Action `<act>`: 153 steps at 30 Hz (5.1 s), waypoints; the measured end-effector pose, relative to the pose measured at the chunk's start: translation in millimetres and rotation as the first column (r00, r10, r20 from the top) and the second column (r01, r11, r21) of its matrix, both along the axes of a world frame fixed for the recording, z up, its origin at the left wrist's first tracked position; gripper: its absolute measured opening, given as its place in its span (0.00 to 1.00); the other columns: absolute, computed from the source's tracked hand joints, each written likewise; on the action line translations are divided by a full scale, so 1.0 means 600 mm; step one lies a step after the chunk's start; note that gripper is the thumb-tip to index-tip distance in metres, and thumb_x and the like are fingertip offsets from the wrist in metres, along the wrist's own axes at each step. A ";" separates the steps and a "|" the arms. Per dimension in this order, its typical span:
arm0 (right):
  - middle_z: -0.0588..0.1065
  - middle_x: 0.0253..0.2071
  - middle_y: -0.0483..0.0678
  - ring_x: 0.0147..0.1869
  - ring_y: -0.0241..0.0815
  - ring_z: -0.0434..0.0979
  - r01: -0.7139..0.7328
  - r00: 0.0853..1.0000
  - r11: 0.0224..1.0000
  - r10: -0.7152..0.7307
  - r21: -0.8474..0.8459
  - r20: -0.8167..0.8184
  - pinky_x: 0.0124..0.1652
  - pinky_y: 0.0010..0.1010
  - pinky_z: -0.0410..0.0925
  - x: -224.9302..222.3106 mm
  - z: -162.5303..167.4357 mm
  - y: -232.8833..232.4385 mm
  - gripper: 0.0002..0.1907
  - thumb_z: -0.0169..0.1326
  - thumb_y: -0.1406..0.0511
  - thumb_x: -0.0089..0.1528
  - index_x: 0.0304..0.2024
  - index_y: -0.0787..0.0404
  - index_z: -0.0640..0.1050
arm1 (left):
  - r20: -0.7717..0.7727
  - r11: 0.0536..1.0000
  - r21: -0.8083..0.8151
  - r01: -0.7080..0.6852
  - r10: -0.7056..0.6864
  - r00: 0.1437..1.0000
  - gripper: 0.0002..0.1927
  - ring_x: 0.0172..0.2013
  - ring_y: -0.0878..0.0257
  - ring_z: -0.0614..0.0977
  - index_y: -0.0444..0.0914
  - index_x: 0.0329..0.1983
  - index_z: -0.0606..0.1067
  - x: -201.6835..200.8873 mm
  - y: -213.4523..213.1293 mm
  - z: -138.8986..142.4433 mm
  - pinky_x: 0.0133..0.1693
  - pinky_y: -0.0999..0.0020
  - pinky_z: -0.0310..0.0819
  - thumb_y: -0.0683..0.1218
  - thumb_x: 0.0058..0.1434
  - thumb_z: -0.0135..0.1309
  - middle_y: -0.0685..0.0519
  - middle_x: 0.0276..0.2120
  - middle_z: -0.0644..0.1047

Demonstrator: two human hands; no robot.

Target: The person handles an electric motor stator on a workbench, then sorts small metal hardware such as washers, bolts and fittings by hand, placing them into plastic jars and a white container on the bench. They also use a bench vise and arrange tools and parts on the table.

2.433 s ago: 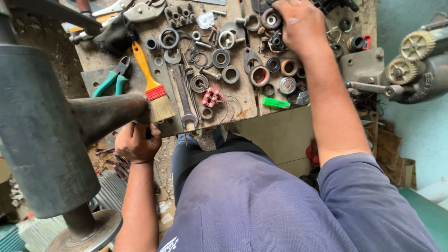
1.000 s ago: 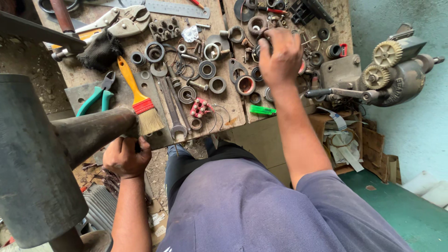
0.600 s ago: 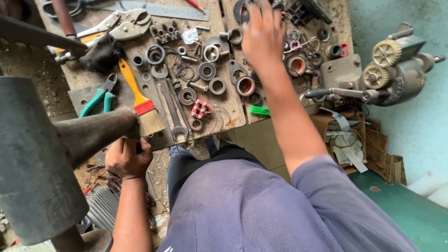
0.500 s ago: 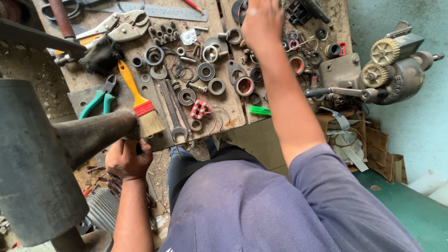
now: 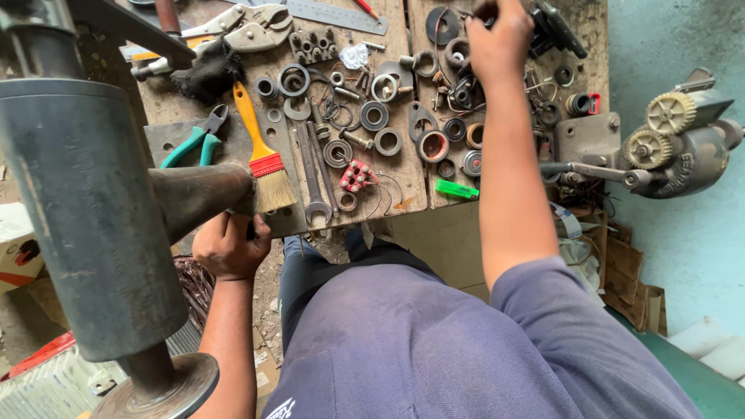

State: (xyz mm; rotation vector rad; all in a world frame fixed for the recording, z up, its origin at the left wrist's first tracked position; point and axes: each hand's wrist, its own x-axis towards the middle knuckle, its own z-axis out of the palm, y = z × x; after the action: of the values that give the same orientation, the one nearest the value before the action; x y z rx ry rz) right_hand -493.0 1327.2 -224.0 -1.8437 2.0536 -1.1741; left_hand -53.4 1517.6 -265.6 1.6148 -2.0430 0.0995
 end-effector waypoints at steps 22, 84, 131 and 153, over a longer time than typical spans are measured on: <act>0.80 0.42 0.53 0.48 0.52 0.80 -0.220 0.972 0.975 0.220 -0.015 0.081 0.50 0.40 0.72 0.143 0.041 0.363 0.06 0.59 0.70 0.62 0.42 0.62 0.79 | -0.012 0.996 -0.029 0.079 -0.080 0.997 0.13 0.27 0.49 0.74 0.42 0.27 0.71 0.007 0.007 0.010 0.30 0.53 0.66 0.50 0.62 0.60 0.49 0.27 0.70; 0.78 0.41 0.53 0.47 0.55 0.79 0.914 0.261 0.195 -0.954 0.354 -0.149 0.46 0.47 0.72 -0.294 0.017 1.612 0.10 0.59 0.58 0.64 0.42 0.56 0.81 | -0.764 -0.950 0.174 0.261 -0.297 -0.572 0.08 0.32 0.58 0.87 0.38 0.30 0.73 -1.300 0.956 0.068 0.35 0.65 0.81 0.37 0.55 0.61 0.49 0.31 0.82; 0.74 0.34 0.55 0.40 0.53 0.77 0.812 -0.126 0.214 -0.844 -0.543 -0.521 0.44 0.47 0.73 -0.472 0.372 2.471 0.11 0.59 0.63 0.56 0.34 0.66 0.77 | 0.006 -0.245 -0.725 0.643 -0.937 -0.349 0.15 0.39 0.65 0.78 0.49 0.37 0.78 -1.307 1.487 0.605 0.41 0.66 0.74 0.51 0.51 0.72 0.62 0.37 0.78; 0.76 0.34 0.51 0.37 0.50 0.76 0.736 -0.110 0.333 -0.800 -0.589 -0.590 0.41 0.45 0.72 -0.493 0.495 2.428 0.16 0.66 0.59 0.55 0.36 0.62 0.77 | 0.001 -0.258 -0.653 0.712 -0.940 -0.340 0.13 0.38 0.69 0.79 0.58 0.39 0.75 -1.303 1.463 0.547 0.43 0.65 0.76 0.55 0.55 0.66 0.71 0.38 0.78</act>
State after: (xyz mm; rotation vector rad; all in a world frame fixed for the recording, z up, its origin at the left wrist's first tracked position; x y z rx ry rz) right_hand -788.9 2784.2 73.3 -1.0000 4.1139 -0.1738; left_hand -835.3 2395.1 62.3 -0.7263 -1.8877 -0.4876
